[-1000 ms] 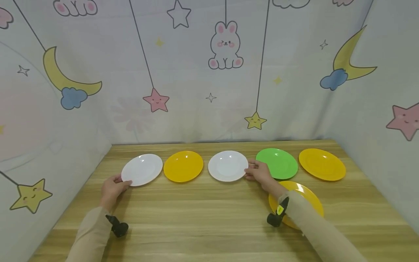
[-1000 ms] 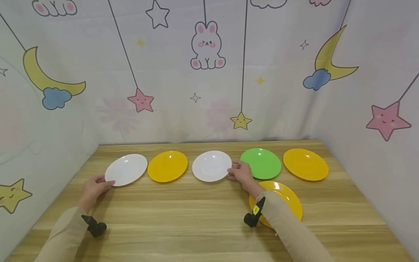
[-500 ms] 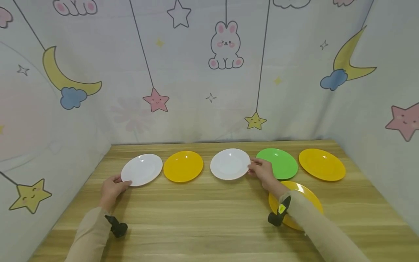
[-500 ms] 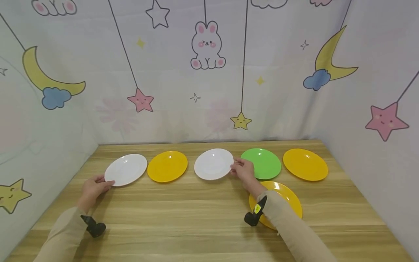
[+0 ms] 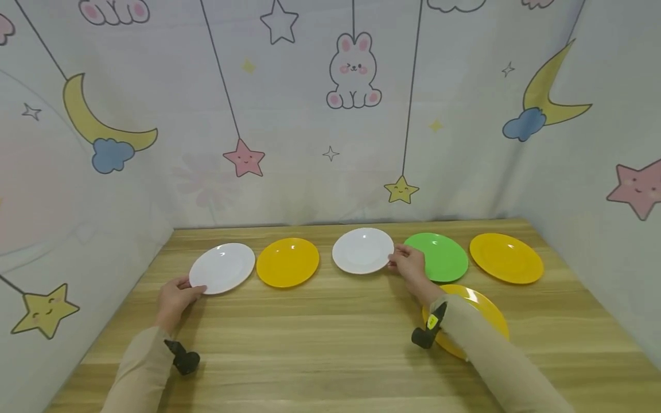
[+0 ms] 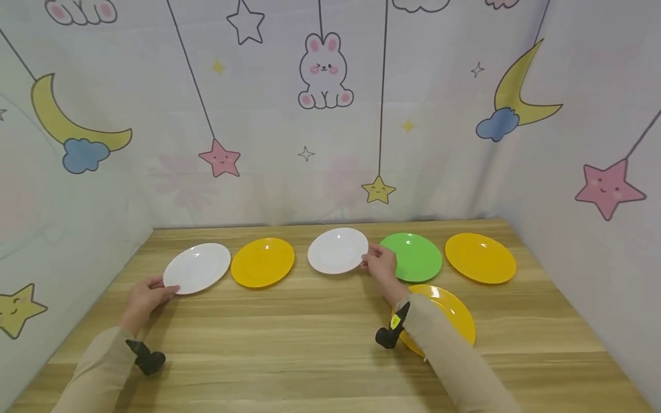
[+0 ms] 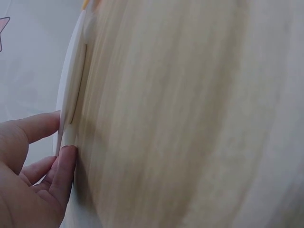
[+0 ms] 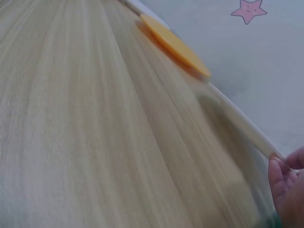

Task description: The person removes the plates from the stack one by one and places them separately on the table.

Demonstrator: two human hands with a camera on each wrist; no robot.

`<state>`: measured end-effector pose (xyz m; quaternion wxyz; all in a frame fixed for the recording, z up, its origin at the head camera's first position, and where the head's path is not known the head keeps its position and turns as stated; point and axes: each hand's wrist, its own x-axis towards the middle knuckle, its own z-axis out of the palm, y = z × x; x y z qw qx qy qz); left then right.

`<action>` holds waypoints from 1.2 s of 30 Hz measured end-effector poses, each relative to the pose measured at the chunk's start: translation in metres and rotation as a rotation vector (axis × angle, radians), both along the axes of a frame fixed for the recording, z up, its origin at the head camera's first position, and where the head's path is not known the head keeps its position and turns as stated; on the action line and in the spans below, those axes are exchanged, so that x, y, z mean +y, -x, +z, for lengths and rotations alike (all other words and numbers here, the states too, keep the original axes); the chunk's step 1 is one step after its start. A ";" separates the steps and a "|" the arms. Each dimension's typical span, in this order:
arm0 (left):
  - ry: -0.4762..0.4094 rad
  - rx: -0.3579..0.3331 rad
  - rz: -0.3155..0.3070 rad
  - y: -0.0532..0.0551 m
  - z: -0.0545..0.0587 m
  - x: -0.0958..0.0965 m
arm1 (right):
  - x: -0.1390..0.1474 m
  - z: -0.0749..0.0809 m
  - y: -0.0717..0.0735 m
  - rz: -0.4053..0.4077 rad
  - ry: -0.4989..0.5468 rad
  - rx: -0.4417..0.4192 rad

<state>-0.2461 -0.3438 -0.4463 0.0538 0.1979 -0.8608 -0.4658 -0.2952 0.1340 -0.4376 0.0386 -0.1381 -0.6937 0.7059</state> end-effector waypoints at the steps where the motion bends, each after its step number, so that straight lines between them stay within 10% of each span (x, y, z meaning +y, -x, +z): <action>1: 0.003 -0.001 -0.001 0.000 0.000 0.000 | -0.001 -0.001 0.001 -0.004 0.003 -0.003; 36: 0.008 -0.064 -0.042 0.000 0.006 0.003 | 0.009 -0.010 -0.007 0.146 -0.454 0.050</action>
